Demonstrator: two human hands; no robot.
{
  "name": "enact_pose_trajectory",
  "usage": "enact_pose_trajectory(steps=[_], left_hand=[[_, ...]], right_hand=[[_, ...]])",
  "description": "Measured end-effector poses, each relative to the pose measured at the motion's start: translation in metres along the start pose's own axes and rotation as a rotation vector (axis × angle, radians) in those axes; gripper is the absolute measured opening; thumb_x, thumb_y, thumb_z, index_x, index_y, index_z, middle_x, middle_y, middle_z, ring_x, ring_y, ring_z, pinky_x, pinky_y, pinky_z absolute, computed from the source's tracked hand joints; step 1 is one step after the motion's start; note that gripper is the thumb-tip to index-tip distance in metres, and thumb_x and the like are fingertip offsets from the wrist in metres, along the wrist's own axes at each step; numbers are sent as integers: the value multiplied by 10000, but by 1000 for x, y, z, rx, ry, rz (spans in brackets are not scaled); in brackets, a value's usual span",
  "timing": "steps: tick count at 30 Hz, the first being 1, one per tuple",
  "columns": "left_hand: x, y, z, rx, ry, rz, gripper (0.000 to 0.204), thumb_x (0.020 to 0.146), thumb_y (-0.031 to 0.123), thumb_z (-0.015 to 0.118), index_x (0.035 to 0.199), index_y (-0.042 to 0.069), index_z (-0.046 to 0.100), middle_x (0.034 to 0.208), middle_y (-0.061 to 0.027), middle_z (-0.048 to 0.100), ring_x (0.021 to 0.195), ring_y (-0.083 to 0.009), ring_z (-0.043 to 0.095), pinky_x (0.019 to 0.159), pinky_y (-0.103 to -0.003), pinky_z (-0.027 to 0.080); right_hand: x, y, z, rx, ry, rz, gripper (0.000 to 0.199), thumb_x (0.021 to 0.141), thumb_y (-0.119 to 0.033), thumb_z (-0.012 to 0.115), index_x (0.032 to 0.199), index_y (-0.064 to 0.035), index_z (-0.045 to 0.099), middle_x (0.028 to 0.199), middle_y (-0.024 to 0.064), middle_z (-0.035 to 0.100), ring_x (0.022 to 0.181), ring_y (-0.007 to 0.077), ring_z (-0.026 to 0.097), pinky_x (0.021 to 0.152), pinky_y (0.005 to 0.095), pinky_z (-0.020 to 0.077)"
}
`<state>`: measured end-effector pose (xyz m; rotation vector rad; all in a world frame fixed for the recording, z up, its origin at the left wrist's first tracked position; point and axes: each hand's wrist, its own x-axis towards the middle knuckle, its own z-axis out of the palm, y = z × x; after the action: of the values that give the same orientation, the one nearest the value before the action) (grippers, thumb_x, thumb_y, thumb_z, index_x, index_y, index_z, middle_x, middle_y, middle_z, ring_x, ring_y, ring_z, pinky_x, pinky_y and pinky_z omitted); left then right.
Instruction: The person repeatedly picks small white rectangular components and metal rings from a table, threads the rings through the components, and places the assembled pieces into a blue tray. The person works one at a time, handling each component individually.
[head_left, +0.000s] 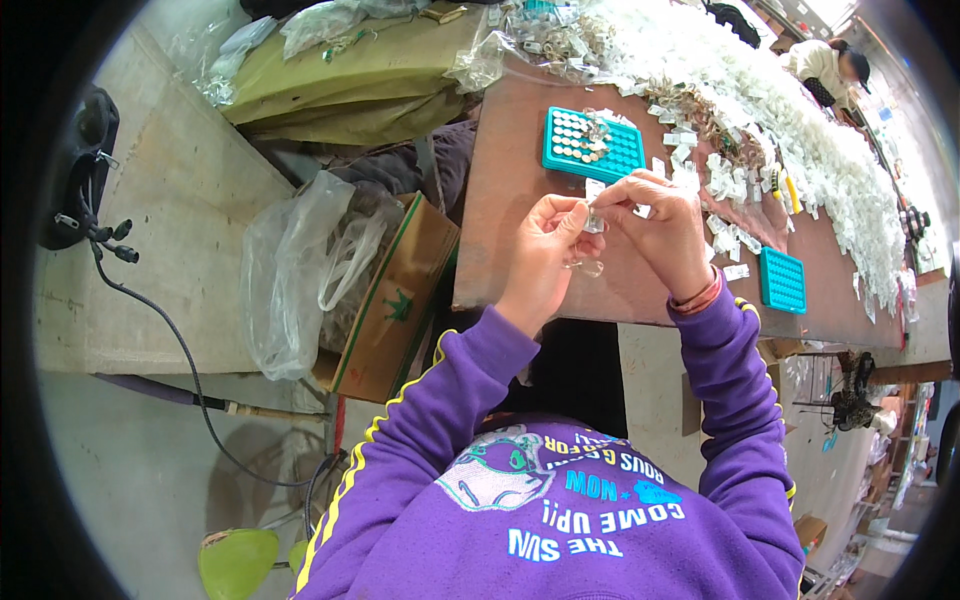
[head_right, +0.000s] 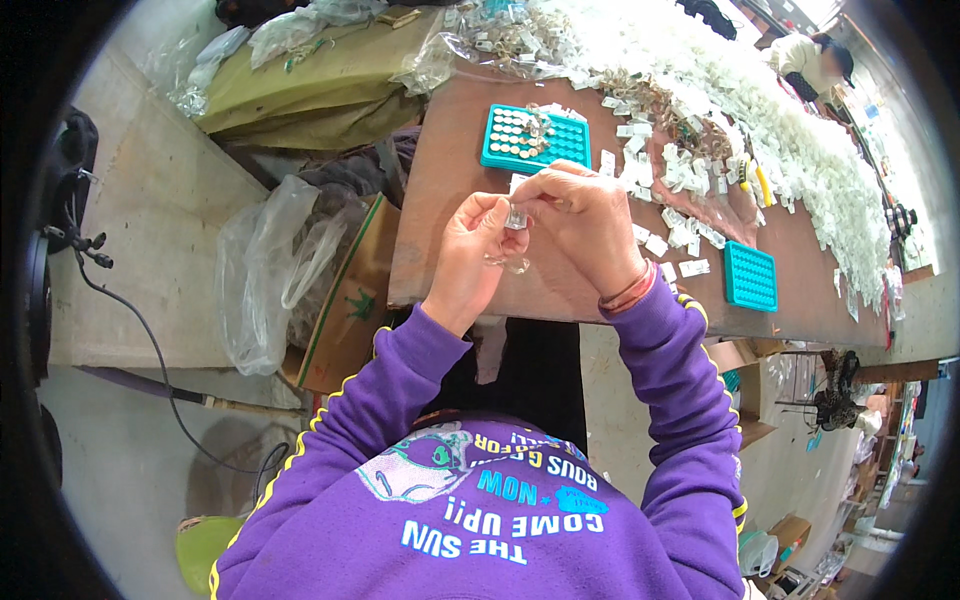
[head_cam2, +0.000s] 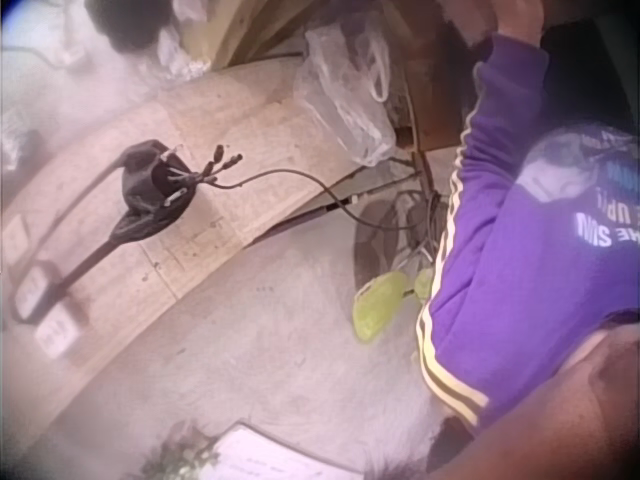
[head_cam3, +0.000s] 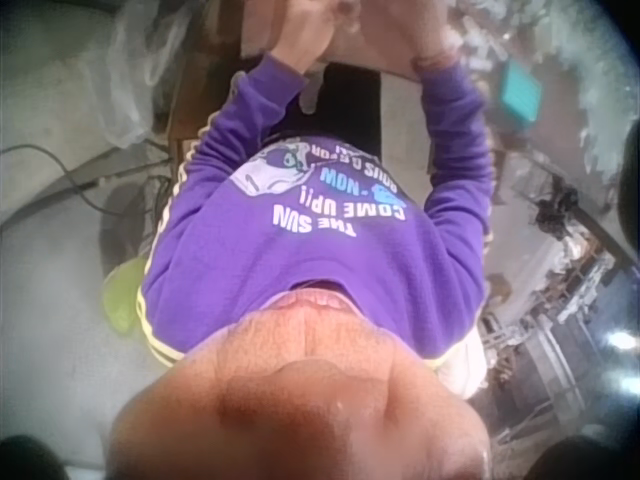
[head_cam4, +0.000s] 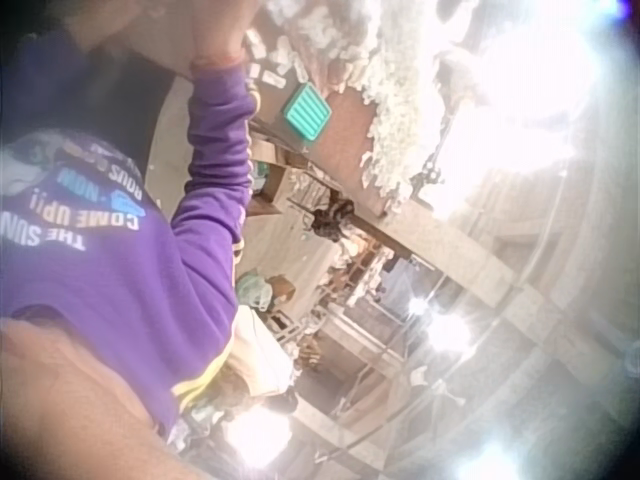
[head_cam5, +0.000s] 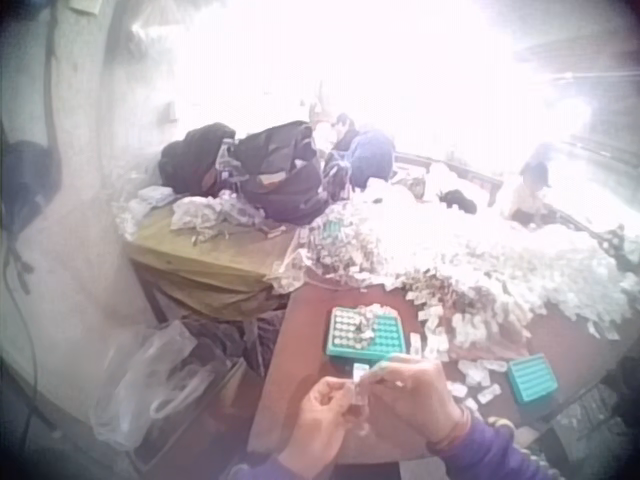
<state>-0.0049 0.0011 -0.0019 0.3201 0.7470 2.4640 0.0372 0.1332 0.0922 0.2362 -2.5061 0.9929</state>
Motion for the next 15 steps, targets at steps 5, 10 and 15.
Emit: enact_pose_trajectory(steps=[5, 10, 15], left_hand=[[1, 0, -1, -90, 33, -16, 138, 961, 176, 596, 988, 46, 560, 843, -68, 649, 711, -140, 639, 631, -238, 523], [1, -1, -1, -173, 54, 14, 135, 972, 183, 579, 995, 52, 556, 864, -70, 642, 745, -136, 636, 656, -248, 530], [1, 0, 1, -97, 66, 26, 143, 974, 187, 575, 1004, 49, 548, 902, -89, 655, 754, -137, 636, 673, -255, 535]], right_hand=[[-7, -1, 11, -197, 93, -189, 194, 725, -48, 694, 912, -102, 701, 781, 39, 660, 697, 193, 639, 657, 292, 504], [-19, -4, 29, -404, 244, -413, 311, 699, -77, 682, 1007, -123, 687, 863, 38, 691, 759, 181, 659, 706, 284, 497], [-10, 11, 17, 33, 133, -9, 148, 823, -16, 684, 969, -8, 710, 921, 95, 706, 843, 145, 670, 746, 267, 517]])
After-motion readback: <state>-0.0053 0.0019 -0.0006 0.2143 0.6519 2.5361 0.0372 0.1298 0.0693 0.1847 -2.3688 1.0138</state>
